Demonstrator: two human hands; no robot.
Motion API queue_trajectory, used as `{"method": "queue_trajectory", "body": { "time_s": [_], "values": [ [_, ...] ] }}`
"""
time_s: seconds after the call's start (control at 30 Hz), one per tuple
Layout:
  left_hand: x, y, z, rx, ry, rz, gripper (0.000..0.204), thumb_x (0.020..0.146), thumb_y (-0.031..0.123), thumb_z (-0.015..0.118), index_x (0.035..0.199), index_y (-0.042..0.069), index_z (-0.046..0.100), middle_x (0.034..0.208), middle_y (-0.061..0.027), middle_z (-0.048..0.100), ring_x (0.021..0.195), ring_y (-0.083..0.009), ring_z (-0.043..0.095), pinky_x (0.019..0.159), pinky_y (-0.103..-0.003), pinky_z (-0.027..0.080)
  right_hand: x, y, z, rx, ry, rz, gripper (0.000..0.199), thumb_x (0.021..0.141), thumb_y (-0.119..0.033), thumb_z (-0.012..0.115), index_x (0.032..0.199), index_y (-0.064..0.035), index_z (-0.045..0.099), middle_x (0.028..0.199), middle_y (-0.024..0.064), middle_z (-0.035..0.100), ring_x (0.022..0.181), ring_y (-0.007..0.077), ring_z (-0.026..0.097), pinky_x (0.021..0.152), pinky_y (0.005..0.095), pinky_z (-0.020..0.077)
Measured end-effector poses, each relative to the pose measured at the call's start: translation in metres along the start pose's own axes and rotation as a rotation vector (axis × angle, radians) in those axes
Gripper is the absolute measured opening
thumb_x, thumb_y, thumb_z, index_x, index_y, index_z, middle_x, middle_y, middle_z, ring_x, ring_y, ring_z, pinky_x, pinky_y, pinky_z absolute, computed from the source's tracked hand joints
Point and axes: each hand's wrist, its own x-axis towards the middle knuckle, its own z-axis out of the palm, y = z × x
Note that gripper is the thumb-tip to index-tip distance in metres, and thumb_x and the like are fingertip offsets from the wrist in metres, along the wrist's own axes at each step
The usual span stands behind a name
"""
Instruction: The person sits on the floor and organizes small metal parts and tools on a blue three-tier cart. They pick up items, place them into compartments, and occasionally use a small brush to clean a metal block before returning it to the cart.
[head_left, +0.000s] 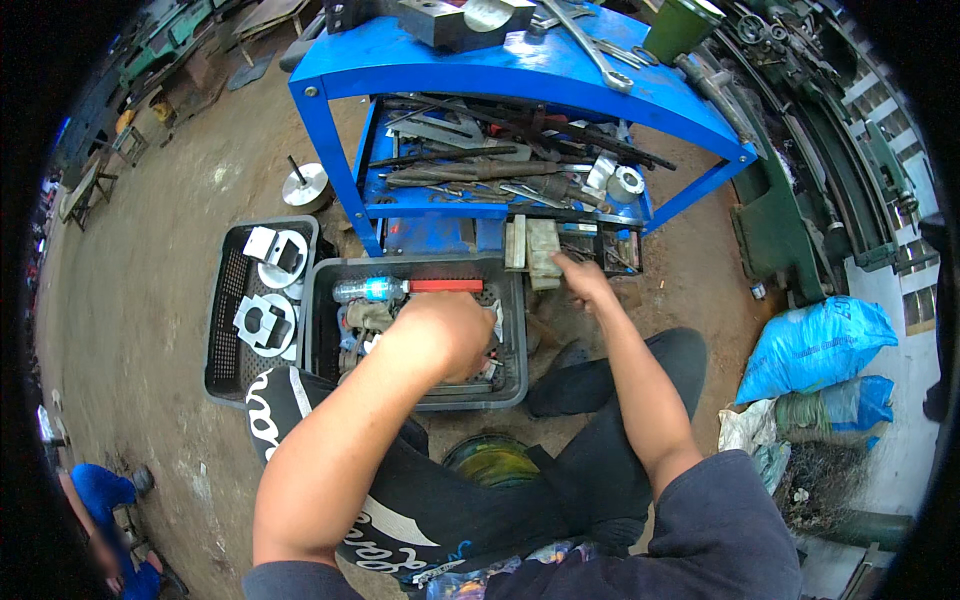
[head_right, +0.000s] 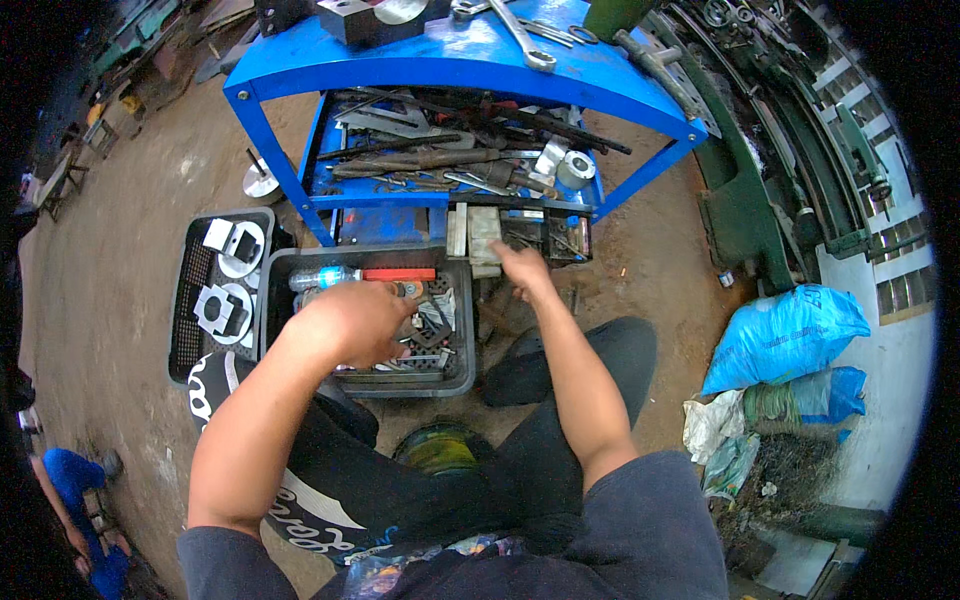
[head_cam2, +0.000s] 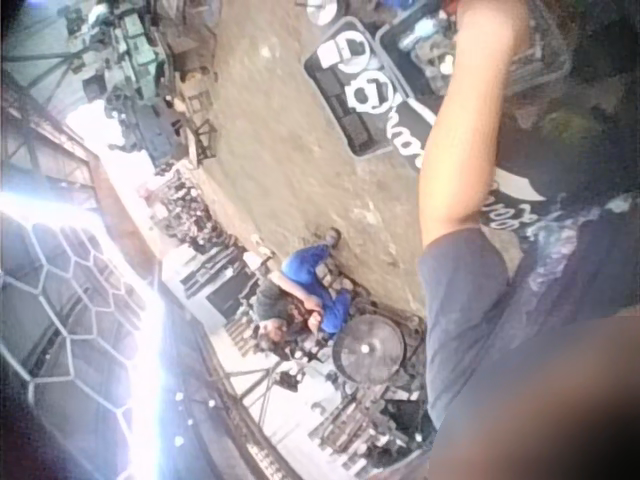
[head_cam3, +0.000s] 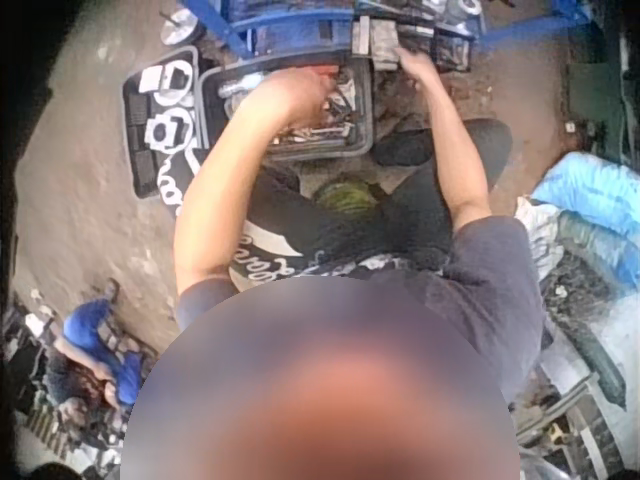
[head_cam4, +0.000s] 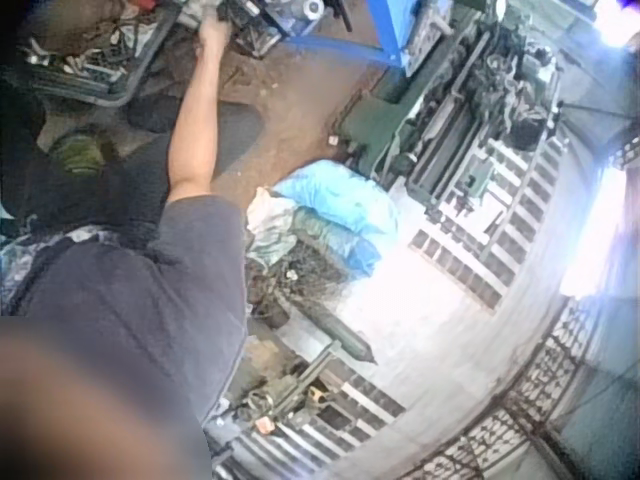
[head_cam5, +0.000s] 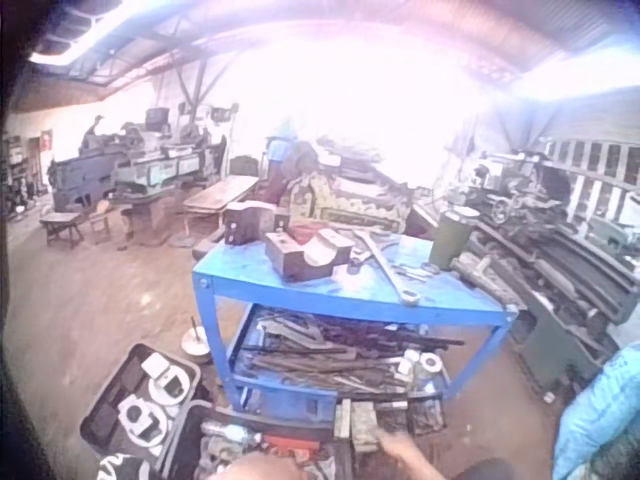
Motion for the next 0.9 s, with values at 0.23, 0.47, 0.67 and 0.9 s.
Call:
{"method": "queue_trajectory", "body": {
  "time_s": [0.23, 0.47, 0.67, 0.9],
  "values": [
    [0.041, -0.012, 0.002, -0.126, 0.151, 0.017, 0.054, 0.090, 0.040, 0.076, 0.133, 0.009, 0.066, 0.125, -0.0218, 0.070, 0.118, -0.0385, 0.067, 0.098, -0.047, 0.056, -0.011, 0.006, 0.024, 0.517, -0.183, 0.200, 0.048, 0.086, -0.052, 0.081, 0.096, -0.0119, 0.057, 0.062, -0.0084, 0.027, 0.051, 0.0075, 0.027, 0.045, 0.0253, 0.0225],
    [0.102, -0.024, 0.029, -0.928, 0.549, -0.226, 0.093, 0.087, 0.065, 0.070, 0.145, -0.004, 0.048, 0.134, -0.0314, 0.062, 0.127, -0.0438, 0.061, 0.108, -0.045, 0.048, -0.081, -0.004, 0.033, 0.262, 0.226, -0.296, 0.046, 0.076, -0.043, 0.089, 0.076, -0.0002, 0.072, 0.080, 0.0134, 0.075, 0.063, 0.0209, 0.068, 0.061, 0.0380, 0.0526],
    [0.119, -0.023, 0.041, -1.262, 0.619, -0.354, 0.093, 0.072, 0.040, 0.088, 0.147, 0.002, 0.049, 0.131, -0.0223, 0.067, 0.119, -0.0327, 0.066, 0.102, -0.042, 0.051, -0.161, -0.030, 0.056, -0.010, 0.118, -0.720, 0.043, 0.074, -0.041, 0.089, 0.079, -0.0034, 0.068, 0.067, 0.0026, 0.065, 0.058, 0.0156, 0.059, 0.058, 0.0351, 0.0487],
    [0.100, -0.059, 0.013, -1.554, 0.808, -0.344, 0.075, 0.078, 0.021, 0.081, 0.141, 0.000, 0.046, 0.116, -0.0196, 0.067, 0.092, -0.0279, 0.070, 0.075, -0.044, 0.060, -0.054, -0.018, 0.022, -0.152, -0.147, -0.282, 0.053, 0.086, -0.008, 0.067, 0.136, 0.0061, 0.055, 0.100, 0.0121, 0.071, 0.080, 0.0199, 0.064, 0.071, 0.0359, 0.0531]
  ]
}}
